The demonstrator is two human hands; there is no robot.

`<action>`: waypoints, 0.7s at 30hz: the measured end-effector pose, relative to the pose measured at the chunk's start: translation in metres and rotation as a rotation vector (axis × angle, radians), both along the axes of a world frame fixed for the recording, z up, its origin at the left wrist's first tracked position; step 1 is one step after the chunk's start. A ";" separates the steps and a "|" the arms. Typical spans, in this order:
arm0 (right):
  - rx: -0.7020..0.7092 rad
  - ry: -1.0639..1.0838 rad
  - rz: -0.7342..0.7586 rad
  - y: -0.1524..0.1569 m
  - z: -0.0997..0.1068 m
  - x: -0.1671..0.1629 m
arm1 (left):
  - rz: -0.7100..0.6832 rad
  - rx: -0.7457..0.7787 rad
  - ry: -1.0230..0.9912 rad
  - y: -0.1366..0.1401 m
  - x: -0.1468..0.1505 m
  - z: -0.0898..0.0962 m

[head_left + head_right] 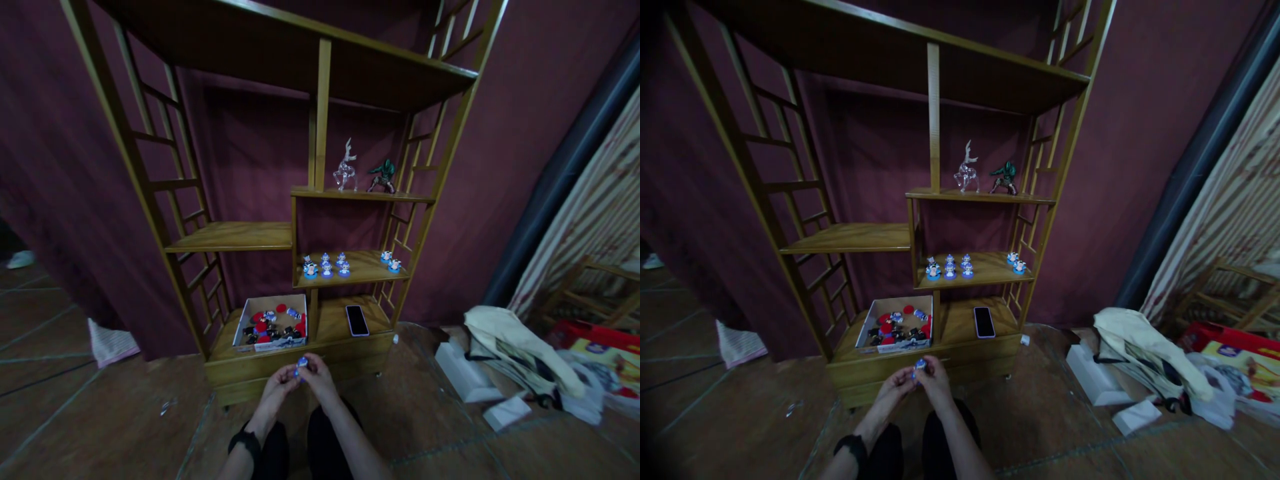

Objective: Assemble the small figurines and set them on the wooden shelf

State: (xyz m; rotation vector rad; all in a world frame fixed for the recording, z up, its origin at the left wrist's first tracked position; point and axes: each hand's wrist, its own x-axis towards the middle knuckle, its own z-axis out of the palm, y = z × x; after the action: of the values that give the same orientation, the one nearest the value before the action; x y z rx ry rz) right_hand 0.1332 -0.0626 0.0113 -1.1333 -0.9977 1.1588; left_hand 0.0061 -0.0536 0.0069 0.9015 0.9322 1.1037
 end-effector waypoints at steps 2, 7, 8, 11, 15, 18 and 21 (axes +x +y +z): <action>0.039 -0.138 -0.019 0.000 0.000 0.001 | -0.029 0.016 0.044 -0.002 0.002 0.004; 0.093 -0.420 -0.055 -0.003 0.000 0.003 | -0.036 0.027 0.095 -0.006 0.004 0.013; 0.092 -0.432 -0.050 -0.003 0.000 0.004 | -0.049 0.011 0.103 -0.006 0.003 0.013; 0.101 -0.420 -0.034 0.001 0.007 0.018 | -0.080 -0.051 0.122 -0.006 0.000 0.012; 0.191 -0.384 -0.106 0.026 0.052 0.069 | -0.014 -0.109 0.157 -0.005 -0.008 0.016; 0.334 -0.382 -0.218 0.061 0.113 0.130 | -0.001 -0.142 0.165 -0.007 -0.014 0.025; 0.388 -0.426 -0.307 0.107 0.173 0.190 | -0.043 -0.136 0.139 -0.011 -0.020 0.037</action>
State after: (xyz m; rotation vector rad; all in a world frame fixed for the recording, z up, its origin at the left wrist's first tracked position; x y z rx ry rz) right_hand 0.3236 0.0441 0.1845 -1.1845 -1.2544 0.4567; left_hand -0.0141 -0.0645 0.0438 0.8906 1.0845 0.9376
